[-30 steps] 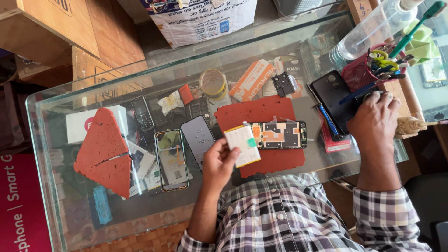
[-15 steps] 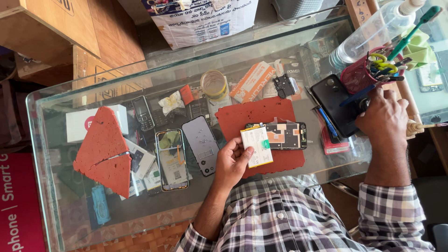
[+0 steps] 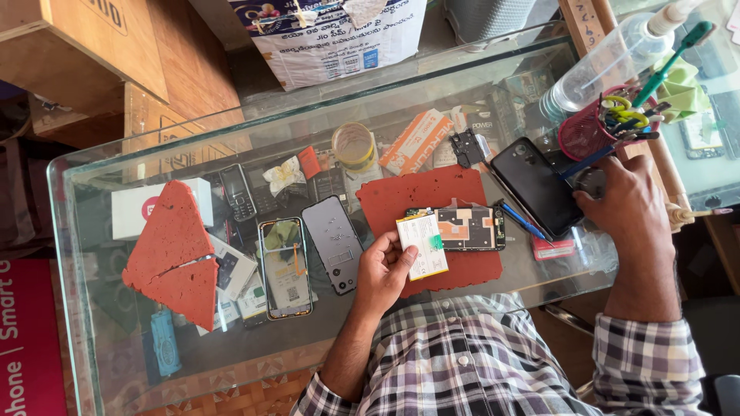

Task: The person removes a battery from a partially disassembled mobile phone and then uses a screwdriver to secure internal components.

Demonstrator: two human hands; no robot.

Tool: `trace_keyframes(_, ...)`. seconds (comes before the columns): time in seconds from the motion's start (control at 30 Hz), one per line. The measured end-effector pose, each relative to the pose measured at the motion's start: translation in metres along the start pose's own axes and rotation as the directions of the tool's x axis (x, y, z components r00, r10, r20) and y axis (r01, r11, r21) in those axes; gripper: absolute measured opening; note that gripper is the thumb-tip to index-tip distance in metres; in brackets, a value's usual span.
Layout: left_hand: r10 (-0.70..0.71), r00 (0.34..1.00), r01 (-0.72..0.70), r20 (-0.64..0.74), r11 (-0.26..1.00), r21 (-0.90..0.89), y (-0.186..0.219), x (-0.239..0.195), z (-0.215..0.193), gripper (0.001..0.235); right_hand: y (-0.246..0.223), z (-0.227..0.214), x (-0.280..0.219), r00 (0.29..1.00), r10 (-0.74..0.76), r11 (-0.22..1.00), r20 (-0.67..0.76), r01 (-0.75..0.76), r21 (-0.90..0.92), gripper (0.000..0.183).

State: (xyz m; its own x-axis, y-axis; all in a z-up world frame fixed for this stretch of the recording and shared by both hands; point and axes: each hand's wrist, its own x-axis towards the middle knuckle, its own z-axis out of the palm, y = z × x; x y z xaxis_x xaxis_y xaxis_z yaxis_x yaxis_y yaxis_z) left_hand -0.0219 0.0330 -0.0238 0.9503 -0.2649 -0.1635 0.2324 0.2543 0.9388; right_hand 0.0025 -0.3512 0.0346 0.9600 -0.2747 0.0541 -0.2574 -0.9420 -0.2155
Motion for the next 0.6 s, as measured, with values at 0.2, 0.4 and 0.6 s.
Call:
trace_keyframes(0.2, -0.015, 1.000, 0.015, -0.006, 1.000, 0.009, -0.003, 0.001, -0.001, 0.030, -0.008, 0.005, -0.014, 0.982, 0.023, 0.979, -0.189, 0.016, 0.203, 0.047)
trace_keyframes(0.4, -0.024, 1.000, 0.024, -0.013, 0.999, 0.026, -0.004, 0.001, 0.001, 0.031, 0.013, 0.029, -0.022, 0.959, 0.169, 0.178, 0.228, -0.258, 0.950, 0.053)
trace_keyframes(0.6, -0.034, 0.999, 0.035, -0.020, 0.998, 0.051, -0.002, 0.001, 0.001, 0.030, 0.026, 0.037, -0.036, 0.931, -0.174, -0.505, 0.322, -0.365, 0.782, 0.060)
